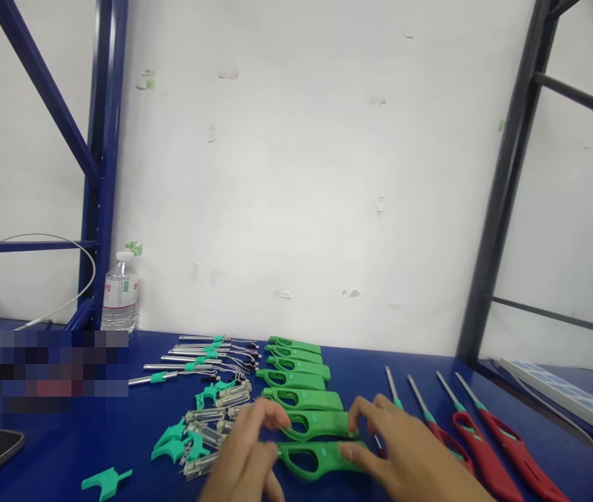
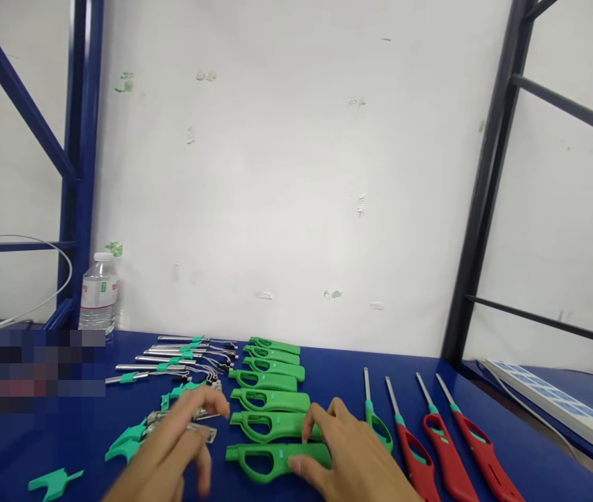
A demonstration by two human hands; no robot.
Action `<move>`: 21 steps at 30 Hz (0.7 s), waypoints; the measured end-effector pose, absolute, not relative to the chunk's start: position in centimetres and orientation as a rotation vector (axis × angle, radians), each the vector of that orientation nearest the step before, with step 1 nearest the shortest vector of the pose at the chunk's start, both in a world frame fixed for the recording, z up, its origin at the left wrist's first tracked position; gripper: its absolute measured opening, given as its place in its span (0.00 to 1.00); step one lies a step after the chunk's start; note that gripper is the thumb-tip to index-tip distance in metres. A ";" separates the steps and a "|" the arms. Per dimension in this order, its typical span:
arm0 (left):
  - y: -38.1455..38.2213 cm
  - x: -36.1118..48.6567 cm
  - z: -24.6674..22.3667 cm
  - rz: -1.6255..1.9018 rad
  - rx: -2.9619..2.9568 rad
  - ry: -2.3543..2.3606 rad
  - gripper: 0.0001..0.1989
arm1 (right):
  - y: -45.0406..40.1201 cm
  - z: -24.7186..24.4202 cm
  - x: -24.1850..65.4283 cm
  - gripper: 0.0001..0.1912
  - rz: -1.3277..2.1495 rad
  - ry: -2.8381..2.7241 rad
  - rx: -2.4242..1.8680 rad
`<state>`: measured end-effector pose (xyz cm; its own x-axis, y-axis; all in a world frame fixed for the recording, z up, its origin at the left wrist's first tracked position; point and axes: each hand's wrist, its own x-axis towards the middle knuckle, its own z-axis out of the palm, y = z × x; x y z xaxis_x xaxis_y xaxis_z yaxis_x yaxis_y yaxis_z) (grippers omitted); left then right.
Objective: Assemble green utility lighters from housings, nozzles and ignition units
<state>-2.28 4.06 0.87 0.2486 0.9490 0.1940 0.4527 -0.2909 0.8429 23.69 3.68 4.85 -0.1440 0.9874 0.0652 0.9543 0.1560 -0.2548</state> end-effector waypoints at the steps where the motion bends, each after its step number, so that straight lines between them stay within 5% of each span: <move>1: 4.4 -3.6 2.2 0.963 1.913 1.396 0.18 | 3.7 4.6 23.4 0.10 0.264 -2.248 -1.881; 8: 11.4 -15.0 7.9 0.425 2.100 2.331 0.13 | 5.0 2.4 23.6 0.19 0.295 -2.354 -1.828; 21: 15.6 -23.1 2.9 0.026 2.347 2.221 0.14 | 3.9 1.9 24.9 0.19 0.321 -2.339 -1.547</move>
<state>-23.08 15.63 2.87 0.0569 0.9957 0.0734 0.9971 -0.0530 -0.0540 24.90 3.92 1.91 -0.3639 0.9211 0.1381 0.8499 0.3891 -0.3553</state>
